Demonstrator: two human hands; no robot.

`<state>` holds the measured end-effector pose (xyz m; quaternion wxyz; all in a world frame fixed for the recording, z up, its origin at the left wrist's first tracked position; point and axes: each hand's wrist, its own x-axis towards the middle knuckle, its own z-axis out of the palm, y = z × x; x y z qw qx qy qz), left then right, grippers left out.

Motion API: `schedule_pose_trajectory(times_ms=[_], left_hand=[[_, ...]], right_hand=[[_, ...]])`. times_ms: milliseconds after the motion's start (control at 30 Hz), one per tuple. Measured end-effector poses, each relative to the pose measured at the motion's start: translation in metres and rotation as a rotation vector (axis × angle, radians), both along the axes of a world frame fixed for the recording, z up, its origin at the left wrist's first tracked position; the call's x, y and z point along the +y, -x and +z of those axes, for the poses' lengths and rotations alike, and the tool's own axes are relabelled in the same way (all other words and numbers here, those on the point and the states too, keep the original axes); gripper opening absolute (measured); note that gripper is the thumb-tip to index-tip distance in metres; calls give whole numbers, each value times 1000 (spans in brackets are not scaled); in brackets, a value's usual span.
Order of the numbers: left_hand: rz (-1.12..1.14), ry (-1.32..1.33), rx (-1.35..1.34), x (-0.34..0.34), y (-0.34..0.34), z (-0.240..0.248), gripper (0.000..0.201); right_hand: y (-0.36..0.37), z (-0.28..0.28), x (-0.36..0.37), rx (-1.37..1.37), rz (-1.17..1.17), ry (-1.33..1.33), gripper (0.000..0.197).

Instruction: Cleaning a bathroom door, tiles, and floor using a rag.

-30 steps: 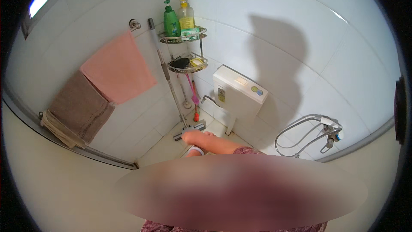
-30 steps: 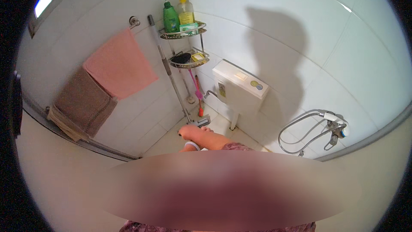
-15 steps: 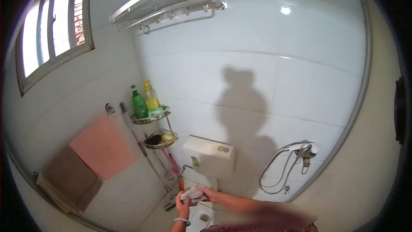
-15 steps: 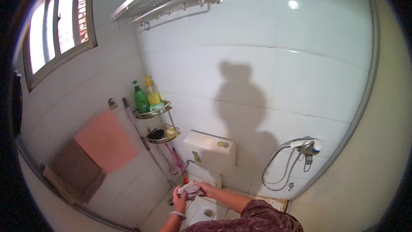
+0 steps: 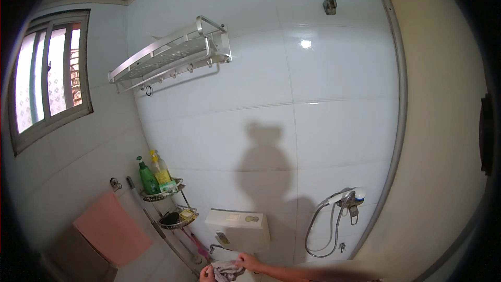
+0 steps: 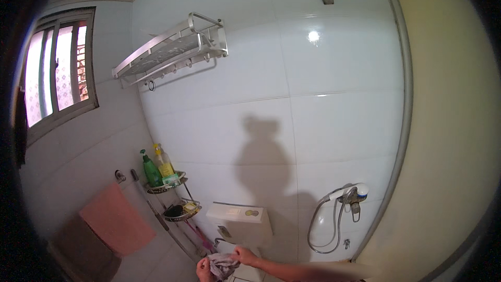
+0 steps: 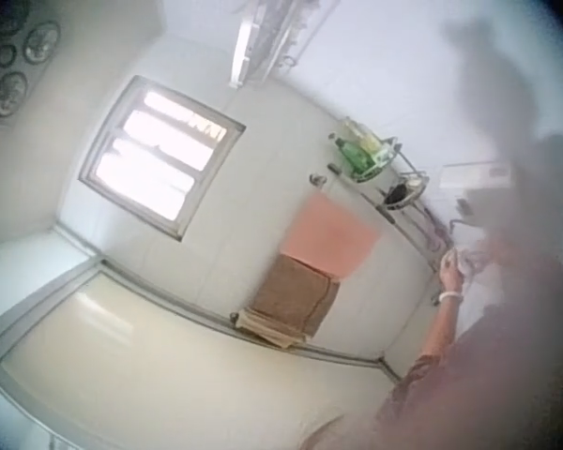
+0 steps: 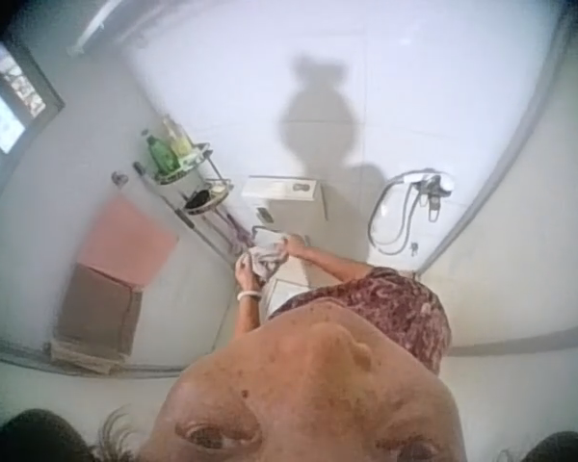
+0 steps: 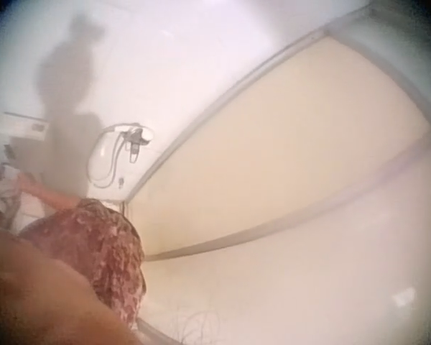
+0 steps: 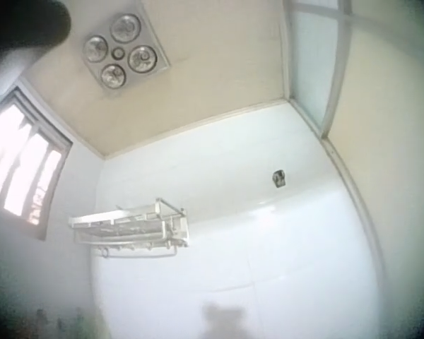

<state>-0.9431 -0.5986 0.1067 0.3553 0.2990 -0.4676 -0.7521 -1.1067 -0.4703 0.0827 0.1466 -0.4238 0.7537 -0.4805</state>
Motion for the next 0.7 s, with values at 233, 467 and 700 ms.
schedule_pose_trajectory(times_ms=[233,467,700], left_hand=[[-283,99,-150,0,-21,-16,35],[-178,304,-82,-20,-76,-34,19],[44,139,75,-22,-115,50,26]], right_hand=[[24,76,9,-1155,-298,504,27],[-1,90,-7,-1131,24,522,21],[-29,1,-30,-1268,151,0,24]])
